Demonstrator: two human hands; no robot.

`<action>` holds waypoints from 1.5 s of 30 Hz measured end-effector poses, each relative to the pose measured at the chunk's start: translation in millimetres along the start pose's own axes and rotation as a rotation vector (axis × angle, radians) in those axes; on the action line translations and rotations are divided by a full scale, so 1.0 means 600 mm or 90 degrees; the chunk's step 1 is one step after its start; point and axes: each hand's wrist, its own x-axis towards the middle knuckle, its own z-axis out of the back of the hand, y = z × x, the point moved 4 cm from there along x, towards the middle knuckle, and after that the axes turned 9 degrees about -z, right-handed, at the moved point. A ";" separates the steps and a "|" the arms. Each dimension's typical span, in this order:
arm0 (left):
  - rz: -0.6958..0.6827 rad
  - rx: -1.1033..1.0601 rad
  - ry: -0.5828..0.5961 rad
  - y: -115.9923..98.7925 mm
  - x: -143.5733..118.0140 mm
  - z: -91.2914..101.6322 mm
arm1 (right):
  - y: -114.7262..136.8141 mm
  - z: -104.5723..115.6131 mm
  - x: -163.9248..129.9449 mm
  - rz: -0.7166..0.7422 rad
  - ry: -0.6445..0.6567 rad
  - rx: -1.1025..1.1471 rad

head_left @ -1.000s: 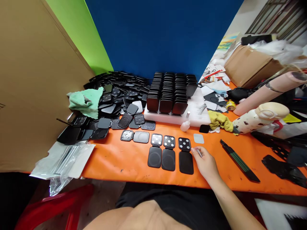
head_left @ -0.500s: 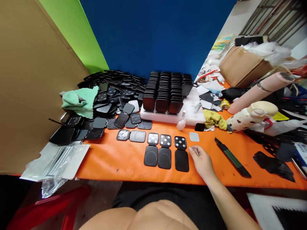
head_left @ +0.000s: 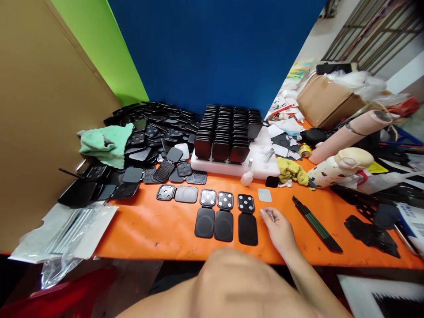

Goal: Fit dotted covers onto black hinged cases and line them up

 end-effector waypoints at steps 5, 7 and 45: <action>-0.154 0.056 0.186 0.062 0.061 -0.073 | -0.003 0.044 0.050 0.016 0.008 -0.107; -0.140 0.120 0.224 0.092 0.059 -0.102 | 0.002 0.060 0.076 0.031 0.028 -0.156; -0.061 0.210 0.191 0.160 -0.019 -0.169 | 0.092 0.068 0.177 0.330 -0.014 -0.502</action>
